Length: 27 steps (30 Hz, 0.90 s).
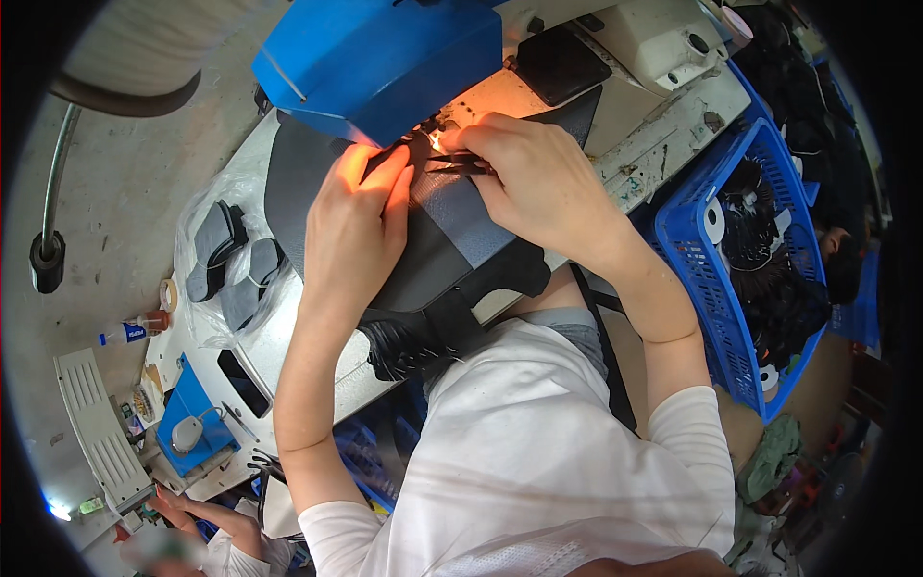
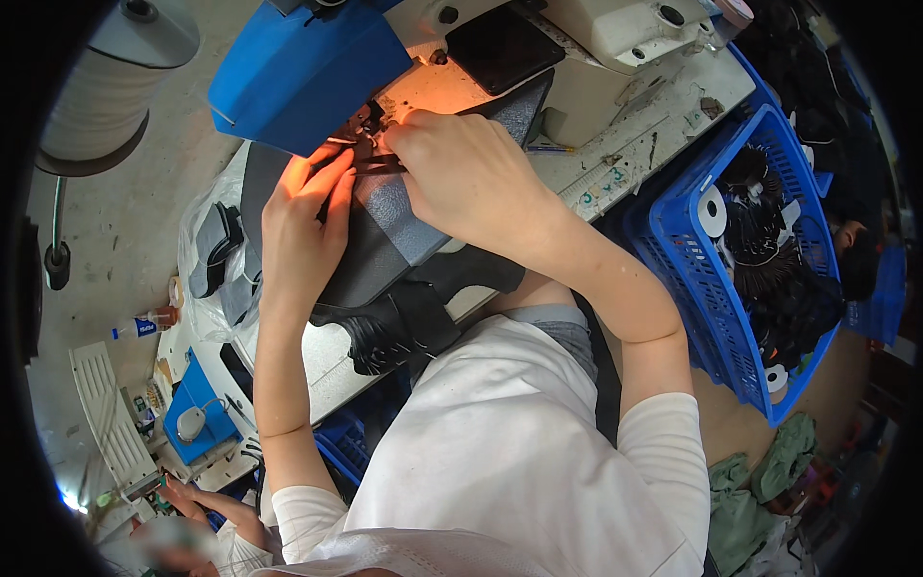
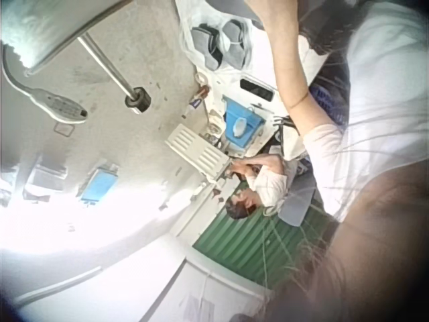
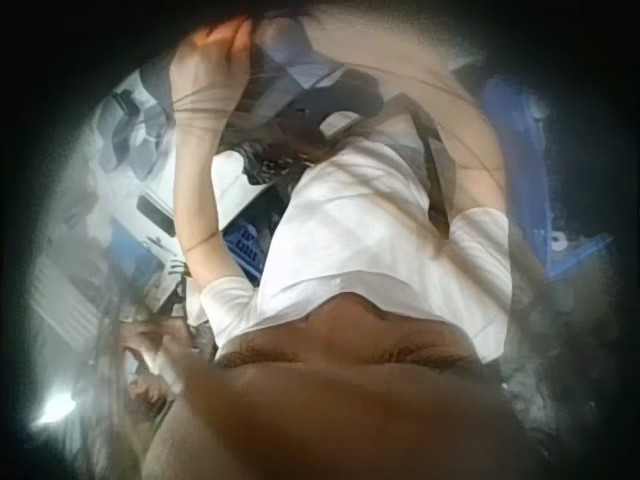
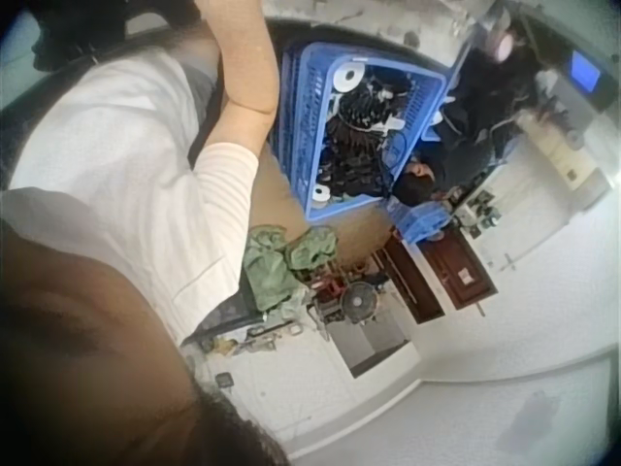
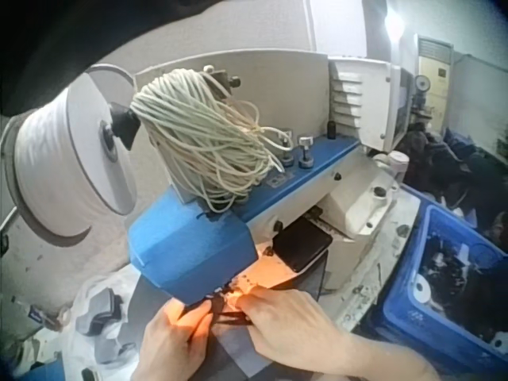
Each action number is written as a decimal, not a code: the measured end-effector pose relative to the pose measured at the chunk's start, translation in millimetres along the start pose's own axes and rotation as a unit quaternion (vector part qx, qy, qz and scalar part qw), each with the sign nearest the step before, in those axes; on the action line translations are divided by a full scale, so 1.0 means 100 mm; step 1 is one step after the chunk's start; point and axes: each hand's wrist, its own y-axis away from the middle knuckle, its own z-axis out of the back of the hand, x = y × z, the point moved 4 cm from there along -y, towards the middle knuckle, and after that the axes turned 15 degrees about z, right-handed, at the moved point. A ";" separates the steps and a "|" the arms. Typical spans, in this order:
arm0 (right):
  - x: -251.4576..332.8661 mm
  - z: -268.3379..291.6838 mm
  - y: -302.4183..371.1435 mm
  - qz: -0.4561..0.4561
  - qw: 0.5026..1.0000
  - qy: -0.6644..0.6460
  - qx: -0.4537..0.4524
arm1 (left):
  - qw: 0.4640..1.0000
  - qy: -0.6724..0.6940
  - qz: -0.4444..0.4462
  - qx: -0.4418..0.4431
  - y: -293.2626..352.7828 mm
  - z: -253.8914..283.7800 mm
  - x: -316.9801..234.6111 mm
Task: The person stitches leather pieces using a sewing machine, trims threads with snips, and stacks the finished pieces on the table.
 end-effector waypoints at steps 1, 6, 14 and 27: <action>0.00 0.01 0.02 0.001 1.000 0.005 0.011 | 1.000 0.001 0.000 0.001 -0.01 -0.01 0.02; 0.01 0.04 0.07 0.011 1.000 -0.016 -0.014 | 0.997 -0.060 -0.030 -0.045 0.02 0.00 -0.03; 0.01 0.04 0.09 0.016 0.999 -0.024 -0.018 | 0.997 -0.043 -0.053 -0.042 0.06 0.00 -0.02; 0.03 0.06 0.08 0.013 0.999 -0.027 -0.012 | 0.997 -0.053 -0.043 -0.034 0.11 0.01 -0.15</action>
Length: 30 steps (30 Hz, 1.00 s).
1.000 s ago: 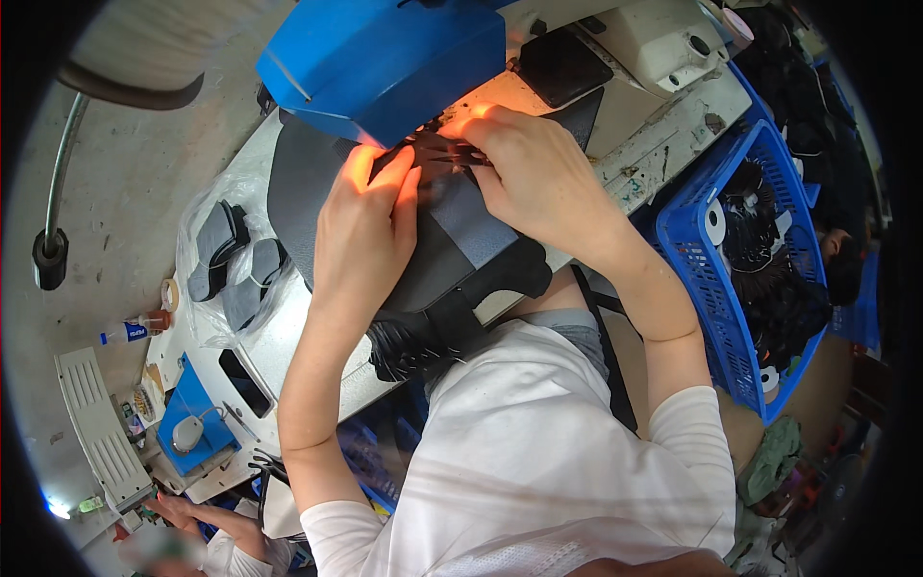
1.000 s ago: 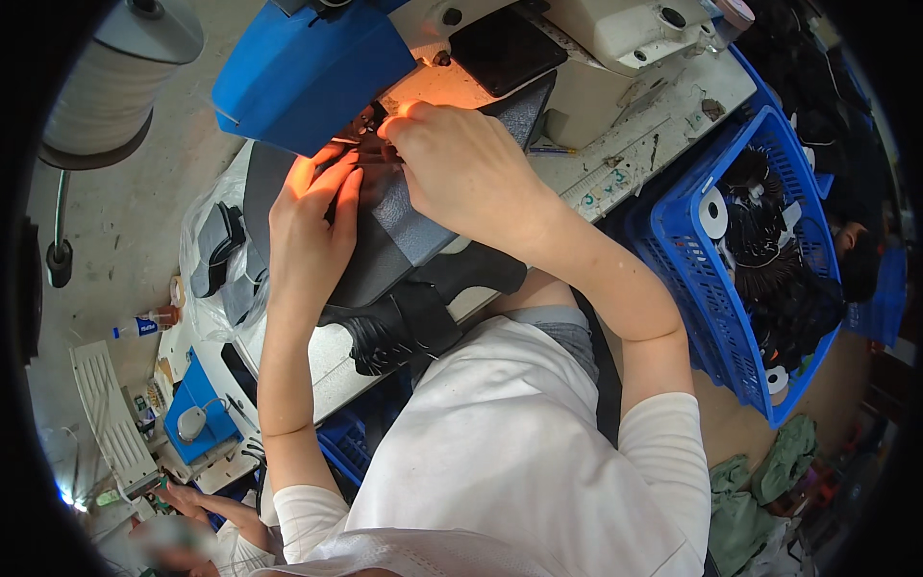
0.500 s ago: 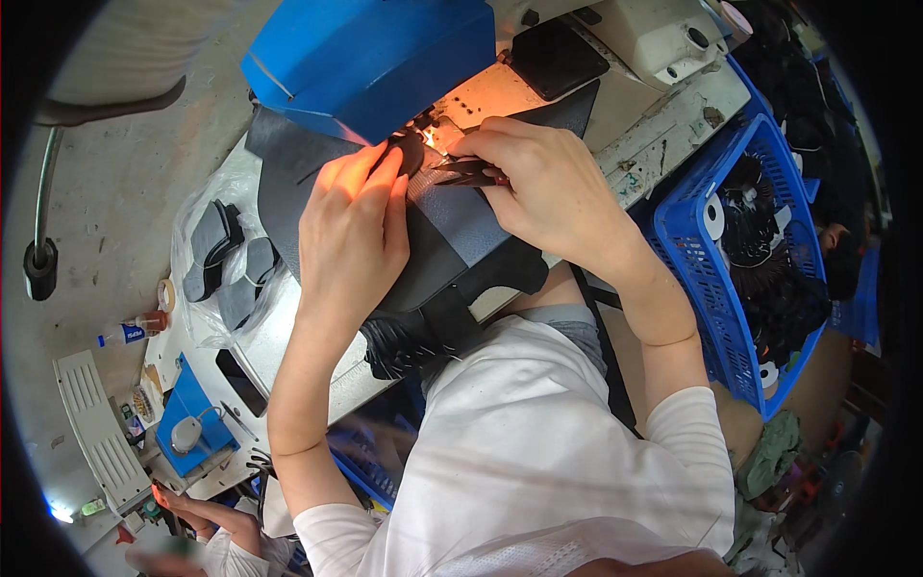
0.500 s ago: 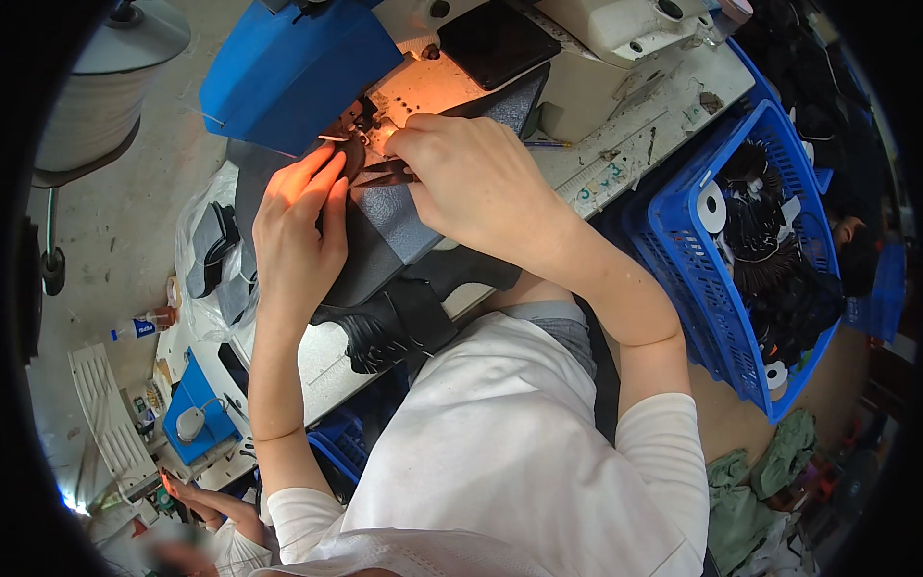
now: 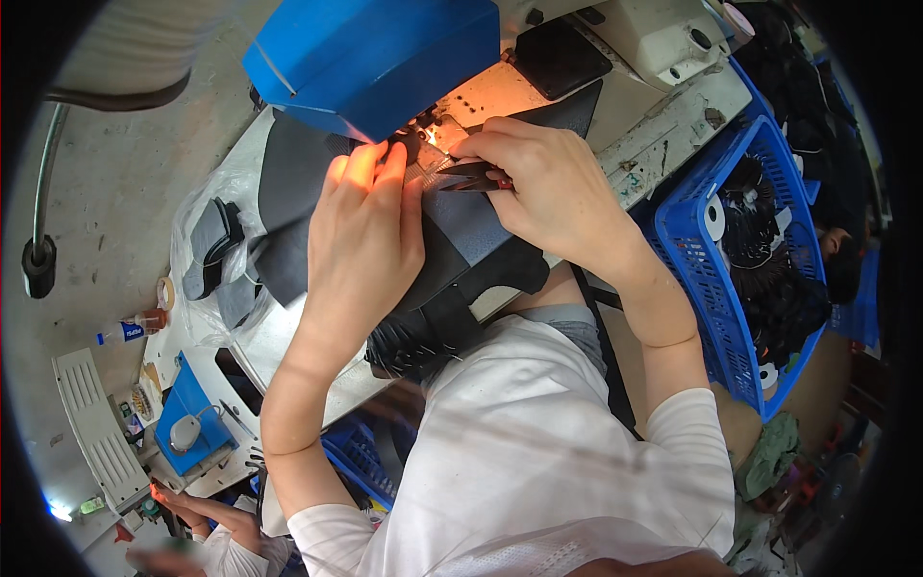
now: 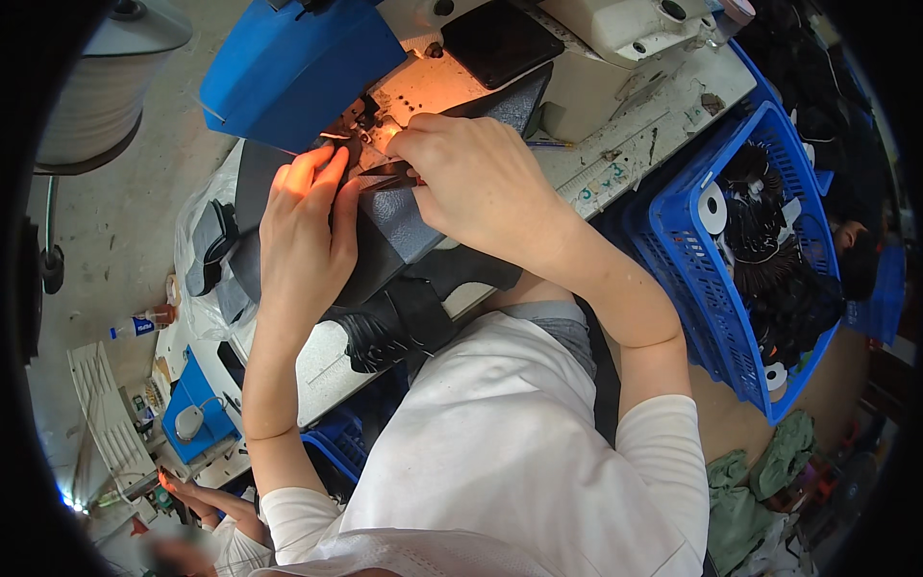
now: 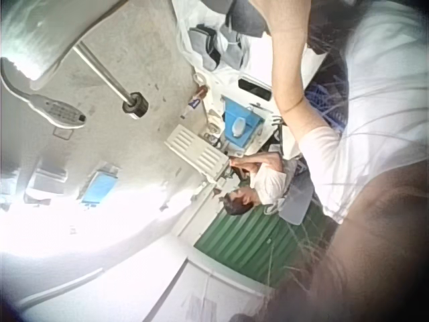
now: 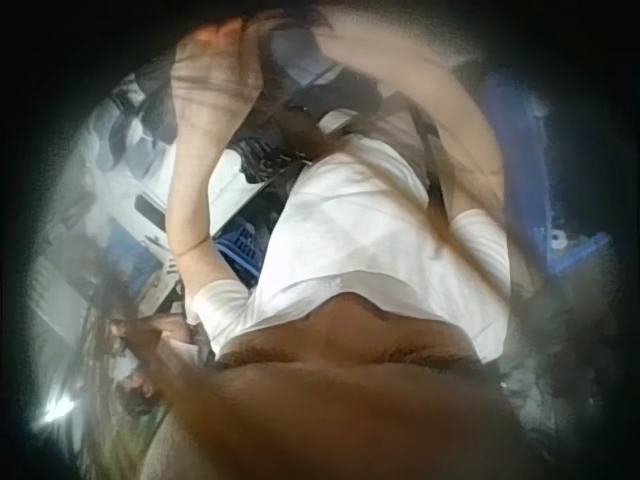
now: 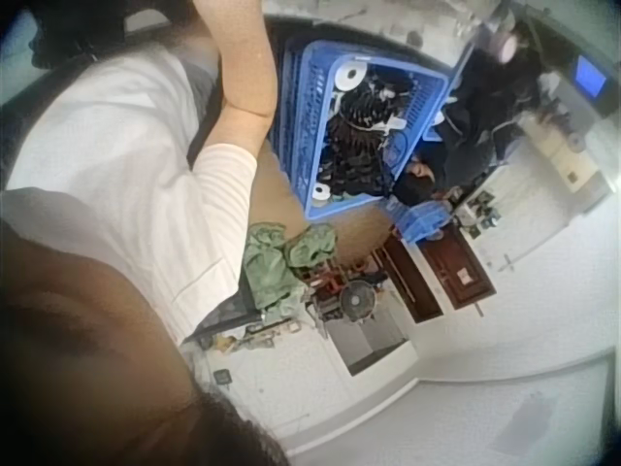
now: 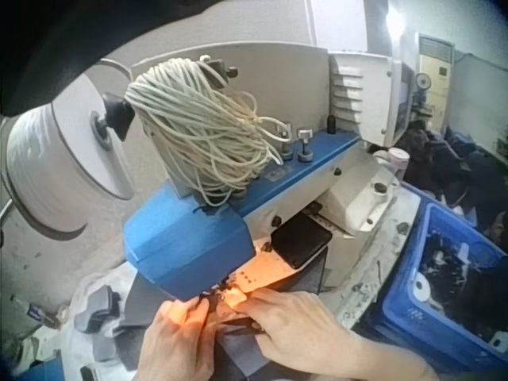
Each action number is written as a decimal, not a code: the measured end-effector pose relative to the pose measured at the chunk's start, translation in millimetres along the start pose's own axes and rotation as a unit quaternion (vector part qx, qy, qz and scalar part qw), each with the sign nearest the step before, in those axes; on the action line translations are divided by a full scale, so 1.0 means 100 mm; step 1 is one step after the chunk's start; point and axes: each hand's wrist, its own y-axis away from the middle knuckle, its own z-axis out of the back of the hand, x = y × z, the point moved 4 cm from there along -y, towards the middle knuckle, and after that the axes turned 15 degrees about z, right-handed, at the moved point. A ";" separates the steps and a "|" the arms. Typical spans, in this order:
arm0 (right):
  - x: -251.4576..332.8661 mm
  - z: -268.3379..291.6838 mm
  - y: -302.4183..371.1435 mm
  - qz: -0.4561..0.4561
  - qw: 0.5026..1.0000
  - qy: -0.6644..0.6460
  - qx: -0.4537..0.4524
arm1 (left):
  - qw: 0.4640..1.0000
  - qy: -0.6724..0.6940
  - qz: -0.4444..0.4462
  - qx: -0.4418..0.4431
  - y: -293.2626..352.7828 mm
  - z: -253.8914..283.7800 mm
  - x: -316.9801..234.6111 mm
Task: The person stitches leather pieces using a sewing machine, trims threads with snips, and stacks the finished pieces on the table.
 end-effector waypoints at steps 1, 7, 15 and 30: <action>0.00 0.00 0.00 -0.003 1.000 0.003 0.003 | 1.000 0.001 0.000 0.000 0.00 0.00 -0.01; -0.01 -0.02 0.00 0.003 1.000 -0.002 -0.003 | 1.000 -0.016 0.006 0.020 -0.09 0.01 0.03; 0.03 0.02 0.04 0.028 0.999 -0.006 -0.023 | 0.998 -0.056 0.025 0.025 0.01 0.17 -0.05; 0.08 -0.03 -0.02 0.098 0.990 0.092 0.049 | 0.887 0.329 0.317 0.061 -0.28 -0.14 0.40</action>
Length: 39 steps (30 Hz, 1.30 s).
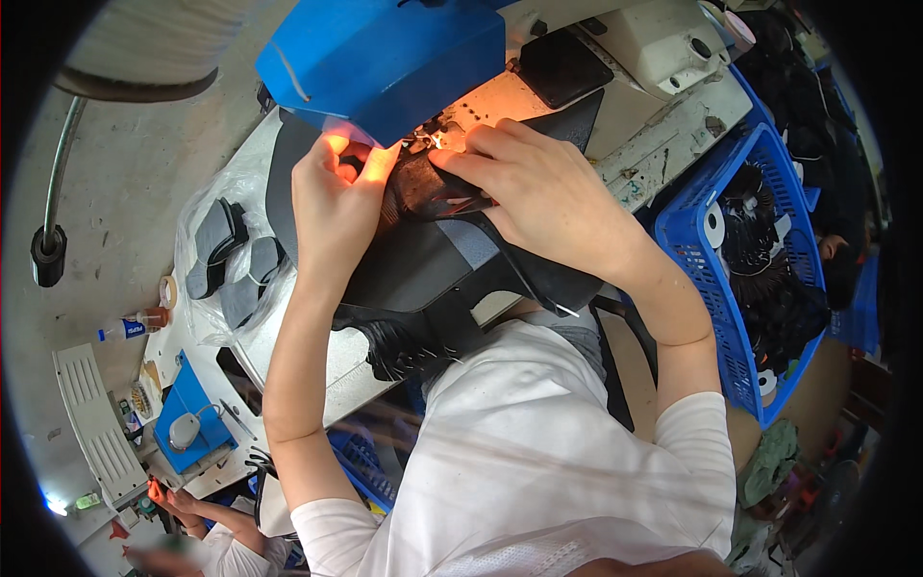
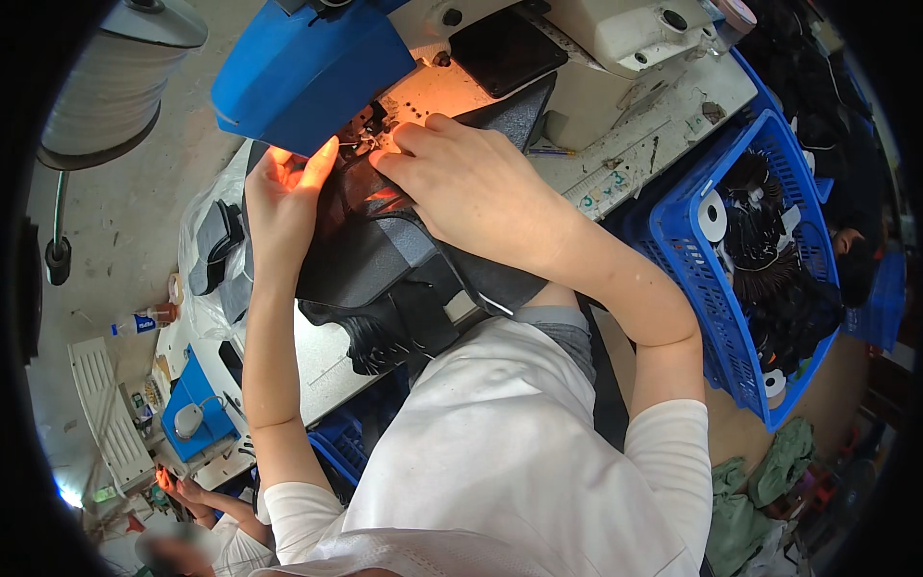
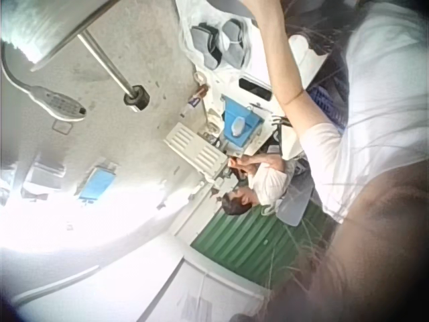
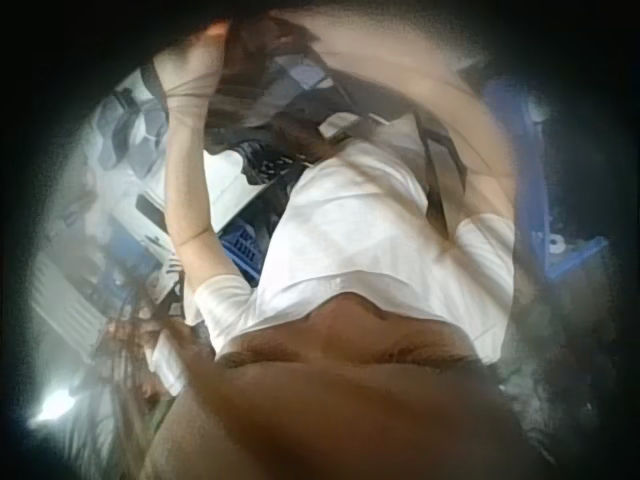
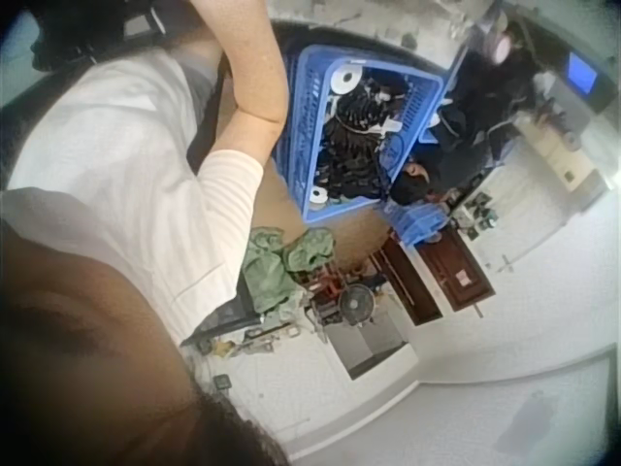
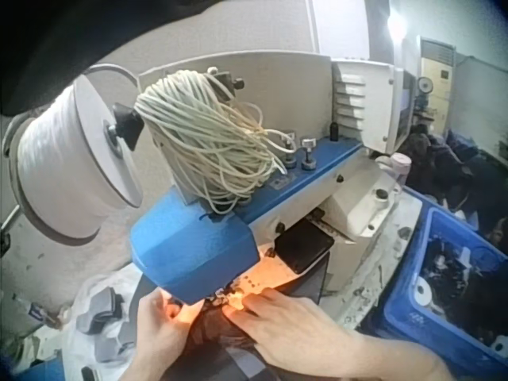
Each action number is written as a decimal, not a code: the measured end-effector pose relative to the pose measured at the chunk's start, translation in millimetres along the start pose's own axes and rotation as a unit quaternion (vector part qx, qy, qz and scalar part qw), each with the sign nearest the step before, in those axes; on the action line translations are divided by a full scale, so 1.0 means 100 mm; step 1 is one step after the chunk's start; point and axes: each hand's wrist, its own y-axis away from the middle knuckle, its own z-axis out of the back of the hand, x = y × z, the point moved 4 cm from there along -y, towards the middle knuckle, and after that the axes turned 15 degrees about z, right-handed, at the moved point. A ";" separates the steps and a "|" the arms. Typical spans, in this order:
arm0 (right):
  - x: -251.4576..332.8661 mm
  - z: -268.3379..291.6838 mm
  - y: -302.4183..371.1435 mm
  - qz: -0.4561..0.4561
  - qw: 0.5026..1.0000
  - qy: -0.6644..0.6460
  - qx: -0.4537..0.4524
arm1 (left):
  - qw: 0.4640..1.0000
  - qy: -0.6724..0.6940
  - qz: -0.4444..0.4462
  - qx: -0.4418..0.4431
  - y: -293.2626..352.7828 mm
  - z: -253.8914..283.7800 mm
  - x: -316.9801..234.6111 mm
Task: The person stitches leather pieces using a sewing machine, trims threads with snips, and stacks the finished pieces on the table.
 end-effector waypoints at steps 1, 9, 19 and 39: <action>-0.01 0.00 0.00 0.004 1.000 0.007 0.006 | 0.998 0.062 -0.018 0.011 0.02 0.01 -0.01; -0.08 -0.07 -0.10 0.037 0.999 0.007 0.028 | 0.978 -0.121 -0.170 -0.032 0.47 0.01 -0.01; -0.19 -0.04 -0.10 0.026 0.999 0.000 -0.027 | 0.914 -0.298 -0.265 -0.077 0.55 -0.19 -0.07; -0.10 -0.08 -0.12 -0.001 1.000 -0.024 0.012 | 0.930 -0.258 -0.256 0.063 -0.09 0.10 -0.21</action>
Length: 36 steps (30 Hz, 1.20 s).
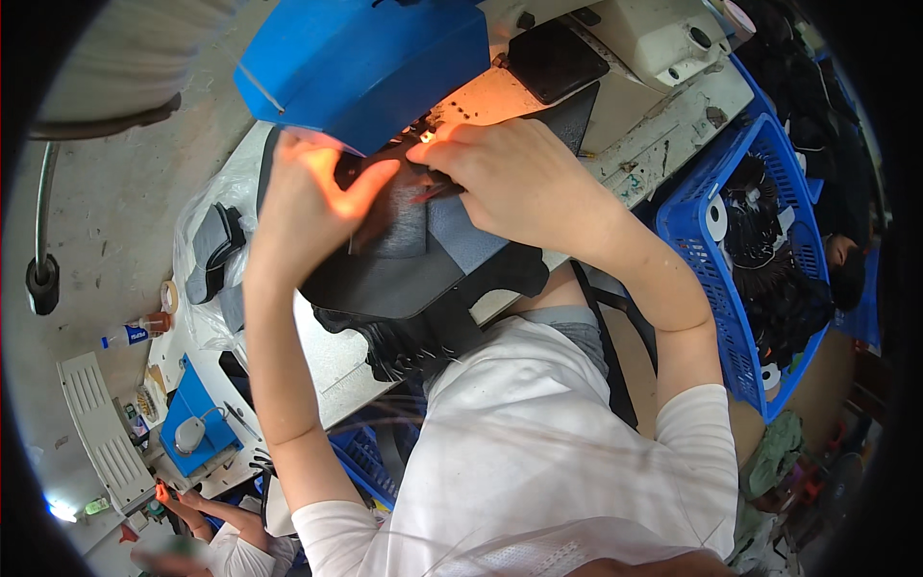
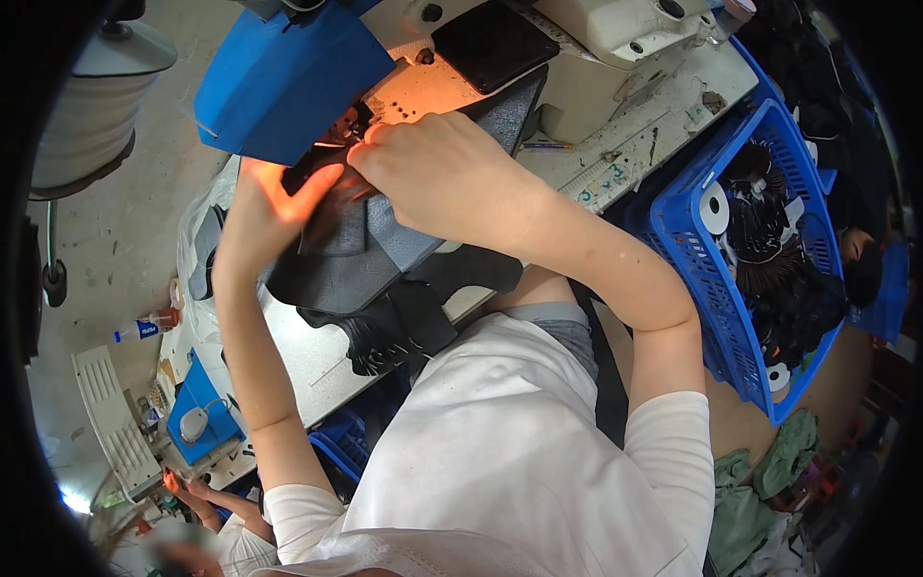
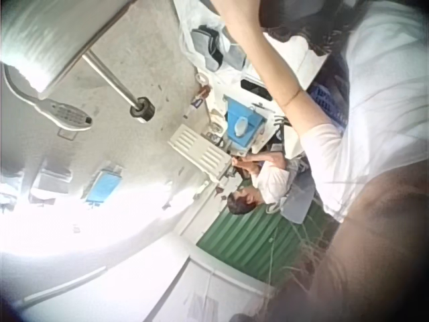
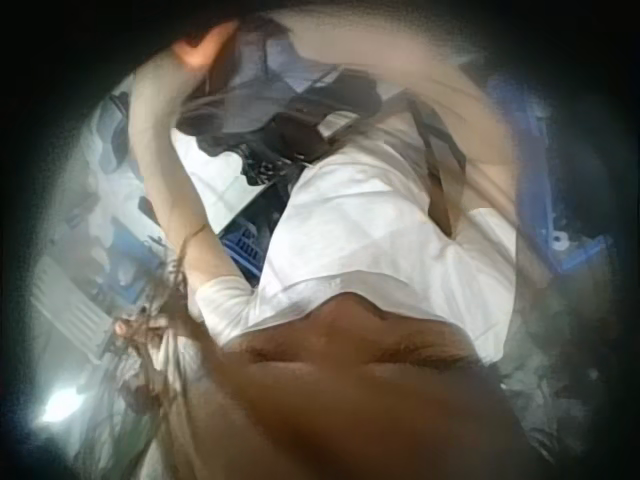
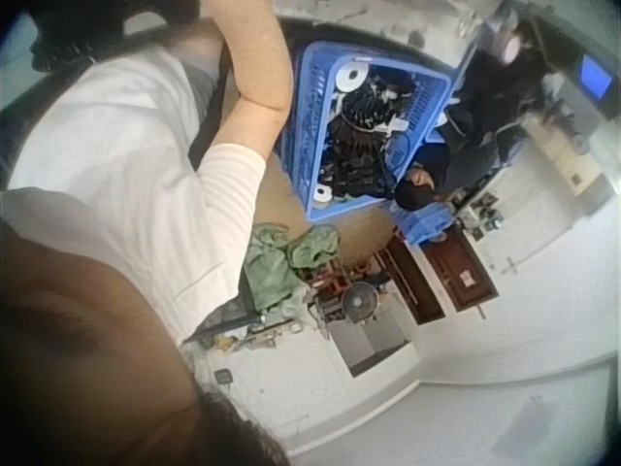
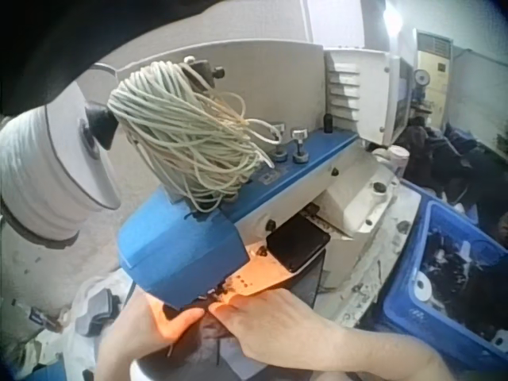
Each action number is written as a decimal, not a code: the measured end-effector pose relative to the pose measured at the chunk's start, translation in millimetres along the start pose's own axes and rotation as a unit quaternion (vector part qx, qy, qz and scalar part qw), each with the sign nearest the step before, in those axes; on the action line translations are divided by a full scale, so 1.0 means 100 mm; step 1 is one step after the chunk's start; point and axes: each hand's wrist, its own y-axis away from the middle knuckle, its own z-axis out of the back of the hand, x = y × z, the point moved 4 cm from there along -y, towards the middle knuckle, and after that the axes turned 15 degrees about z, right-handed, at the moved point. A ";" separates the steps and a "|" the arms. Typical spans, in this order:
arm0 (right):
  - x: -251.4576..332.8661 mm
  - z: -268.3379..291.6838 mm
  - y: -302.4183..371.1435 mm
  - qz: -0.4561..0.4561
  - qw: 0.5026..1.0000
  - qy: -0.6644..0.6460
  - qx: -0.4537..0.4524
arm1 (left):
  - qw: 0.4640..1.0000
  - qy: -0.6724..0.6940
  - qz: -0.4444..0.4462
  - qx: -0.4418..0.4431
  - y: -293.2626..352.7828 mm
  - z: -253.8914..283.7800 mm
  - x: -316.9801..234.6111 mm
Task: The person stitches leather pieces using a sewing machine, trims threads with snips, and stacks the finished pieces on the table.
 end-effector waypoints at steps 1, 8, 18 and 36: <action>0.02 0.02 0.01 0.001 1.000 0.000 0.000 | 0.999 0.040 -0.001 0.030 -0.07 0.03 0.10; 0.19 0.16 0.15 0.012 0.997 -0.041 -0.062 | 0.981 -0.173 0.070 -0.045 0.02 0.28 0.48; 0.26 -0.10 -0.09 0.039 0.994 0.095 -0.046 | 0.952 -0.248 0.130 -0.126 0.86 0.02 -0.08; 0.23 -1.43 1.02 -0.110 0.979 -0.167 0.032 | 0.954 0.167 0.226 -0.100 2.04 -1.19 0.32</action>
